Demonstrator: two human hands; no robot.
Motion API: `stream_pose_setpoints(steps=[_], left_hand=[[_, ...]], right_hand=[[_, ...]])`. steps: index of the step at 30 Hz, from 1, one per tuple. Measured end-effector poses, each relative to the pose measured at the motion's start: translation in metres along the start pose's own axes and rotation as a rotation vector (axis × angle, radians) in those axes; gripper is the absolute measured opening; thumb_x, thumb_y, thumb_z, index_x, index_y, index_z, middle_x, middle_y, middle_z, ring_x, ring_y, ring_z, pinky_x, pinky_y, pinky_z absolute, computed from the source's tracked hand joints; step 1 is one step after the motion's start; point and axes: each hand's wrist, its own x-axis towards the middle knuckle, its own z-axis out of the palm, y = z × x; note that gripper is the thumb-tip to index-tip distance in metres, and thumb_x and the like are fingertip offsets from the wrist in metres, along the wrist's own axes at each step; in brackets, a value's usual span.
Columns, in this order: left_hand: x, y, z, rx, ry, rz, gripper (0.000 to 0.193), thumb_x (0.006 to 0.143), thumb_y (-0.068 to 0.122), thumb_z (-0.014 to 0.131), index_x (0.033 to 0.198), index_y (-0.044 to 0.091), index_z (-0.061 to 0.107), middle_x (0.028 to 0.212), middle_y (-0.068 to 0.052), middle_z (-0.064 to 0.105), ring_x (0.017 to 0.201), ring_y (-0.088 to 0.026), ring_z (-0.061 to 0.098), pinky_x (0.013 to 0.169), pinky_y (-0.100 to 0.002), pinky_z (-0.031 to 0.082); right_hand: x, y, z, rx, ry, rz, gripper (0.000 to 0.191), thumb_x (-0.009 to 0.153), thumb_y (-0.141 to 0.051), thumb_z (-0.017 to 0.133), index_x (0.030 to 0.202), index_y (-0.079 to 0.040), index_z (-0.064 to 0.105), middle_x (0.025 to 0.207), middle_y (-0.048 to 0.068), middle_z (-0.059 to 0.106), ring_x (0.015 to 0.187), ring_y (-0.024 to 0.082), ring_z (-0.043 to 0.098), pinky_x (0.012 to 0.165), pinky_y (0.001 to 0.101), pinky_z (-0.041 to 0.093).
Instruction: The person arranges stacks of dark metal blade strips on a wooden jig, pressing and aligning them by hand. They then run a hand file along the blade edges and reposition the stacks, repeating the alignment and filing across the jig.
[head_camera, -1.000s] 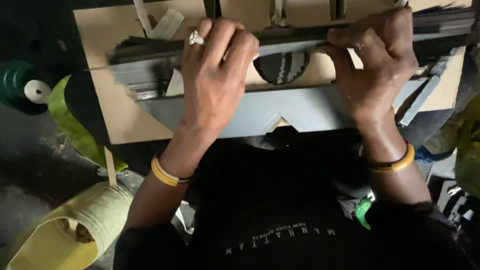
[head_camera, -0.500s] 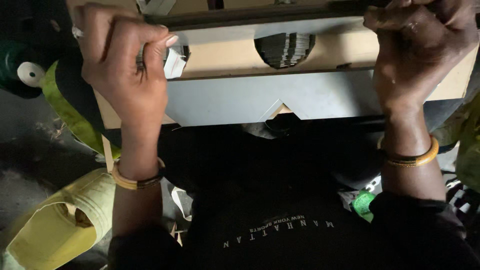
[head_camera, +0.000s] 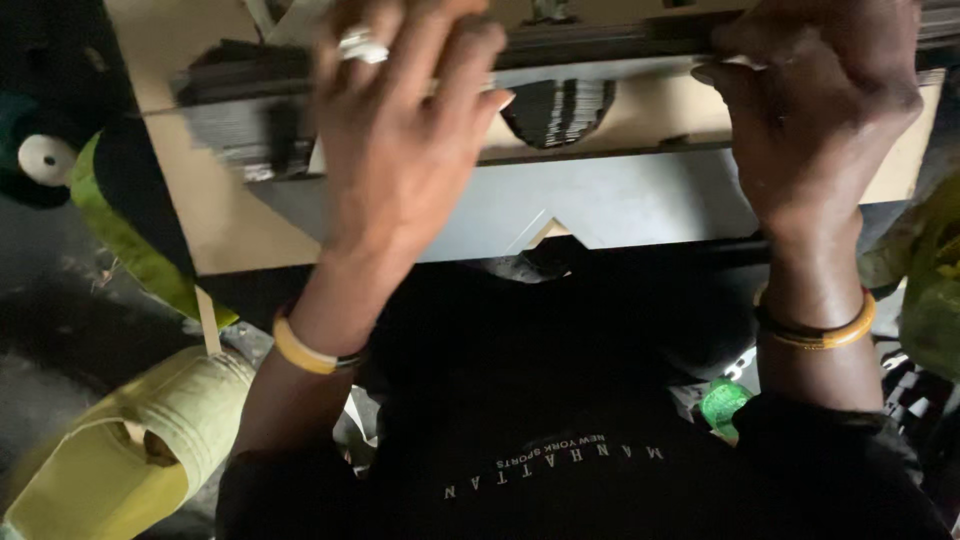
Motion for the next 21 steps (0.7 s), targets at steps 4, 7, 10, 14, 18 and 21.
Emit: stream_pose_setpoints(steps=[4,7,10,14,18,21], left_hand=[[0.01,0.018,0.019,-0.096,-0.025,-0.03,0.034,0.097,0.015,0.084,0.122,0.005,0.062,0.124,-0.005,0.062,0.113,-0.023,0.064,0.101,-0.04,0.054],[0.011,0.022,0.019,-0.14,-0.005,-0.06,0.036,0.099,0.014,0.084,0.127,0.005,0.062,0.121,-0.008,0.065,0.106,-0.026,0.071,0.093,-0.04,0.058],[0.02,0.025,0.014,-0.212,-0.094,-0.134,0.028,0.09,0.006,0.084,0.112,0.001,0.067,0.11,-0.015,0.073,0.08,-0.024,0.069,0.067,-0.04,0.053],[0.039,0.033,0.009,-0.247,-0.059,-0.12,0.021,0.098,0.006,0.083,0.099,0.004,0.062,0.101,-0.008,0.074,0.088,-0.021,0.071,0.07,-0.037,0.052],[0.039,0.034,0.0,-0.283,-0.079,-0.12,0.026,0.096,0.006,0.083,0.095,0.003,0.056,0.1,-0.008,0.074,0.091,-0.023,0.071,0.075,-0.038,0.053],[0.035,0.031,0.004,-0.31,-0.097,-0.156,0.025,0.099,0.004,0.081,0.095,0.003,0.056,0.098,-0.009,0.074,0.092,-0.022,0.073,0.075,-0.035,0.055]], right_hand=[[-0.021,0.015,-0.008,-0.104,0.009,0.033,0.025,0.089,0.001,0.085,0.109,-0.003,0.07,0.115,0.008,0.064,0.109,0.023,0.06,0.091,0.0377,0.05],[-0.06,0.035,-0.038,-0.097,-0.004,0.186,0.022,0.094,0.006,0.076,0.113,-0.001,0.07,0.121,0.01,0.066,0.112,0.023,0.062,0.096,0.0348,0.053],[-0.096,0.064,-0.067,-0.059,-0.088,0.408,0.021,0.099,0.01,0.068,0.117,0.001,0.069,0.126,0.012,0.067,0.116,0.023,0.064,0.1,0.0319,0.055],[-0.109,0.087,-0.081,-0.107,-0.267,0.301,0.025,0.1,0.015,0.061,0.12,0.003,0.07,0.131,0.015,0.07,0.12,0.024,0.066,0.104,0.0305,0.058],[-0.089,0.092,-0.065,-0.334,-0.398,0.072,0.033,0.084,0.013,0.067,0.111,-0.001,0.079,0.121,0.014,0.075,0.117,0.026,0.069,0.094,0.0345,0.061],[-0.08,0.091,-0.058,-0.279,-0.364,0.085,0.032,0.088,0.008,0.066,0.119,-0.002,0.069,0.127,0.015,0.067,0.121,0.029,0.065,0.095,0.0354,0.06]])
